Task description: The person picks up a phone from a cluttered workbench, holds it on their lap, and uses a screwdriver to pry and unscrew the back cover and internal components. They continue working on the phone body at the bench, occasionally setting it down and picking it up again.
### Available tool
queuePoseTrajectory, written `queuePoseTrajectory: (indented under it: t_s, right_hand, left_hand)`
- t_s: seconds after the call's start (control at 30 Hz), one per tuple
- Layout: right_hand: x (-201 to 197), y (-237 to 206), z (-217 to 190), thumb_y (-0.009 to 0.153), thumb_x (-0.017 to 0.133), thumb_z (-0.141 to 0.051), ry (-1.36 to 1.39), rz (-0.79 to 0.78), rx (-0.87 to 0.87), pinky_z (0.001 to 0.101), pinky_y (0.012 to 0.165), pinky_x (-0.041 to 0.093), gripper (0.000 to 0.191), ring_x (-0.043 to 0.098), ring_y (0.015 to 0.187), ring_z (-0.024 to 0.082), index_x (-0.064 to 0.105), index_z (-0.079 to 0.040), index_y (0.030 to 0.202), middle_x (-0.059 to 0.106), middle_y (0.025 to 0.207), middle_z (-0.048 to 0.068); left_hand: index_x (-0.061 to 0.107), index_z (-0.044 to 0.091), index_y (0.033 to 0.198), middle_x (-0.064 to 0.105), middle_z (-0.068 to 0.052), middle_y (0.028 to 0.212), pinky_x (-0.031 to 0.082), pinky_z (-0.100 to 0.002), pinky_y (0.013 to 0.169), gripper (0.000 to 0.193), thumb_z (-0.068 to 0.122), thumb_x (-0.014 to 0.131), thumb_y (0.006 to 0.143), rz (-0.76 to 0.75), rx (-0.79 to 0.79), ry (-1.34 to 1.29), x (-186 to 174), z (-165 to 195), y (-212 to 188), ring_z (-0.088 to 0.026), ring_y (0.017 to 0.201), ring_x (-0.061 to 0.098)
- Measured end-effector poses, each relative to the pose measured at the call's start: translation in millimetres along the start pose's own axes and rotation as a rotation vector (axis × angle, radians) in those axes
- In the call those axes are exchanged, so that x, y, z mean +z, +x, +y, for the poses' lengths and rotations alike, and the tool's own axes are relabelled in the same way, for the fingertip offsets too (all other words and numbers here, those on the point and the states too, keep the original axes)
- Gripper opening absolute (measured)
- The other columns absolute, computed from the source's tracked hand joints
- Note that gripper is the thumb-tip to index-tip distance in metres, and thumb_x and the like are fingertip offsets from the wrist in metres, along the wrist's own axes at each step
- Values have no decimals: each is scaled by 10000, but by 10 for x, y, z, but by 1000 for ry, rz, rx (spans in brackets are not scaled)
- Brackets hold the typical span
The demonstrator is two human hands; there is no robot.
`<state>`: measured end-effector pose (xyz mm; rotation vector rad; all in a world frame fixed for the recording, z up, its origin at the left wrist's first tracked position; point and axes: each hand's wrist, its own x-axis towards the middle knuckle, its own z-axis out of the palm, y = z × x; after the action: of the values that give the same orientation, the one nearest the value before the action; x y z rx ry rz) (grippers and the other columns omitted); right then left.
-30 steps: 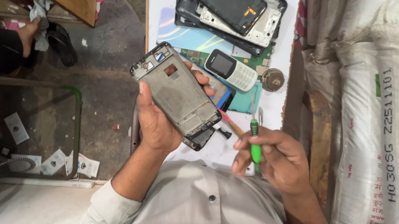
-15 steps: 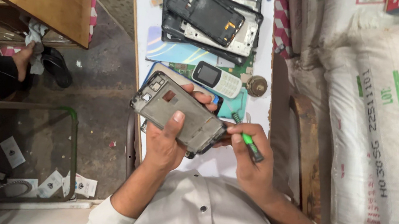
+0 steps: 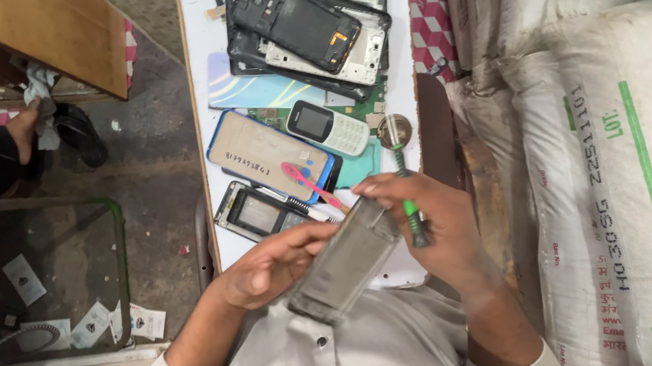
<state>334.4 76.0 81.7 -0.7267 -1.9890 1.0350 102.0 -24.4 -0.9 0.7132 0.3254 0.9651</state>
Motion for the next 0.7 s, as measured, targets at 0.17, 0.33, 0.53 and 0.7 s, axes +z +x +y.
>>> queuePoseTrajectory:
  t_s: [0.17, 0.33, 0.53, 0.7]
  right_hand:
    - [160, 38, 48, 763, 786, 48, -58, -161, -45, 313, 693, 515, 376, 603, 759, 186, 713, -78, 1109, 713, 977, 36]
    - [314, 32, 132, 801, 729, 94, -1, -76, -48, 290, 707, 512, 356, 580, 801, 154, 696, -89, 1105, 778, 1167, 51]
    - [315, -105, 108, 1128, 562, -217, 43, 147, 57, 325, 910, 561, 247, 708, 1041, 180, 662, -31, 1256, 741, 1174, 125]
    - [409, -212, 205, 1144, 424, -459, 129, 269, -26, 342, 868, 599, 571, 725, 934, 193, 537, 61, 1351, 730, 1054, 153]
  left_hand:
    - [135, 35, 1625, 420, -173, 1527, 359, -450, 1185, 1232, 737, 721, 800, 59, -82, 95, 12, -131, 157, -278, 1445, 424]
    - [166, 90, 1595, 391, -128, 1499, 383, -458, 1160, 945, 617, 612, 950, 229, -26, 69, 24, -181, 295, -267, 1426, 415]
    - [239, 107, 1591, 515, -200, 1421, 567, -485, 953, 709, 507, 474, 1055, 163, 124, -35, 12, -69, 406, -342, 1045, 699]
    - [365, 31, 1530, 603, -217, 1366, 555, -457, 1033, 651, 478, 465, 1067, 220, 188, 111, -190, 82, 452, -296, 1094, 699]
